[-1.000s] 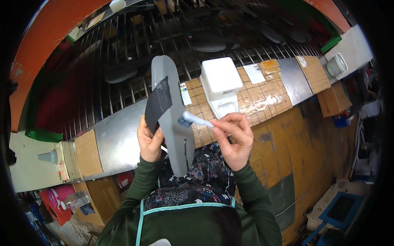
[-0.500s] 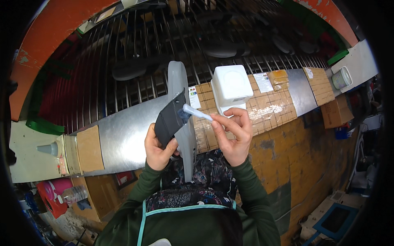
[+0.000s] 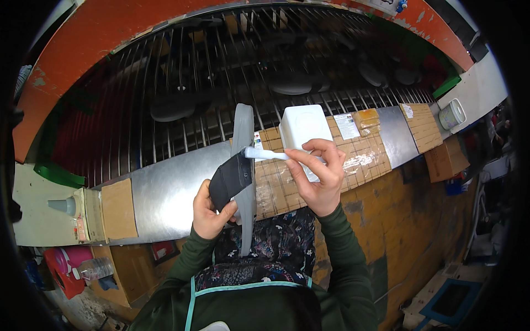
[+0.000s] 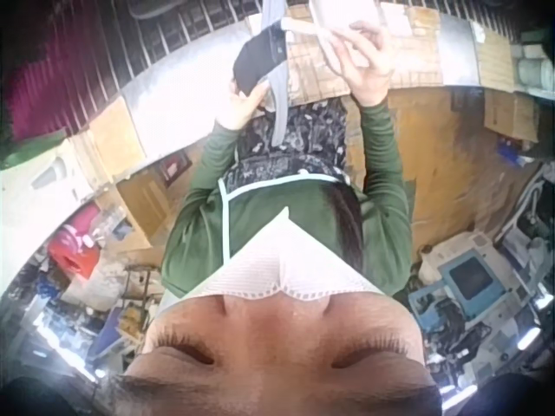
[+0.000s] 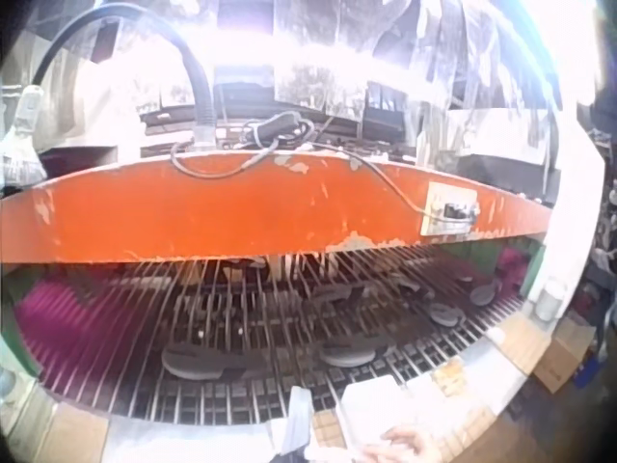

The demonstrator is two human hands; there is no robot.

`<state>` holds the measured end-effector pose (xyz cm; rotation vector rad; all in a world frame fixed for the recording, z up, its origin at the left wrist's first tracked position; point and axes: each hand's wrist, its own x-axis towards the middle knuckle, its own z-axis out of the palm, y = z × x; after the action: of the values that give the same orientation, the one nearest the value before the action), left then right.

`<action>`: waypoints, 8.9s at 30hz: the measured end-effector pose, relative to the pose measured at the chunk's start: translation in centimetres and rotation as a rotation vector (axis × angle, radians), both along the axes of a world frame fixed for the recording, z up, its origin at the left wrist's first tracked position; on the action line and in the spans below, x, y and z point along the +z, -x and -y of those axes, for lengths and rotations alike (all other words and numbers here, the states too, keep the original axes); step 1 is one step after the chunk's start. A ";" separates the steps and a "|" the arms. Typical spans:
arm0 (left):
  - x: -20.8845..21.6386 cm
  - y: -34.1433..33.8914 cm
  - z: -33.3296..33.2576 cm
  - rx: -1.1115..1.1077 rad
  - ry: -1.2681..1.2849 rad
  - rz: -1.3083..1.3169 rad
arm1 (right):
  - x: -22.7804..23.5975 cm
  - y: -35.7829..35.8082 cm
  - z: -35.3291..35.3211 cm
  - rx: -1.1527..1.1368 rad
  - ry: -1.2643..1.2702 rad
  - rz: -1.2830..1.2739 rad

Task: The person holds a gray plastic part and applies a white substance from a syringe-like tool to its edges and surfaces. The person repeatedly rotates the part to access different areas and continues applying the substance throughout the clip.

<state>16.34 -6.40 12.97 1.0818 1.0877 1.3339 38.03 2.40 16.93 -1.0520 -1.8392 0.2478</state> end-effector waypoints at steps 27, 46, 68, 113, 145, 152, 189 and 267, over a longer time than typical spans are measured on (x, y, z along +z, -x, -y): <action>0.8 0.4 -0.3 -0.026 -0.050 -0.105 | 0.4 -0.4 -0.5 -0.023 -0.211 0.140; 1.7 1.1 -0.8 -0.033 -0.079 -0.146 | 0.7 -0.8 -0.8 0.080 -0.157 0.178; 2.2 1.7 -1.8 -0.013 -0.100 -0.139 | 1.1 -1.3 -0.7 0.211 -0.090 0.185; 1.9 1.1 -2.9 0.122 -0.164 0.101 | -0.8 -0.2 0.7 0.273 -0.009 0.026; -0.7 2.3 -3.8 0.096 -0.254 0.278 | -1.4 1.7 -0.3 0.476 0.418 -0.292; -0.1 2.3 -4.1 0.164 -0.362 0.323 | -1.3 2.2 1.5 0.339 0.599 -0.373; 1.1 3.1 -3.0 0.258 -0.223 -0.188 | -0.4 1.3 -0.2 0.272 0.129 0.032; 3.6 4.6 -8.4 0.047 0.502 0.484 | 5.9 2.1 -2.3 0.282 -0.334 0.226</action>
<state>11.73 1.99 16.52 0.3404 1.0023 1.1841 35.94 4.71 22.81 -0.6082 -2.1430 -0.0170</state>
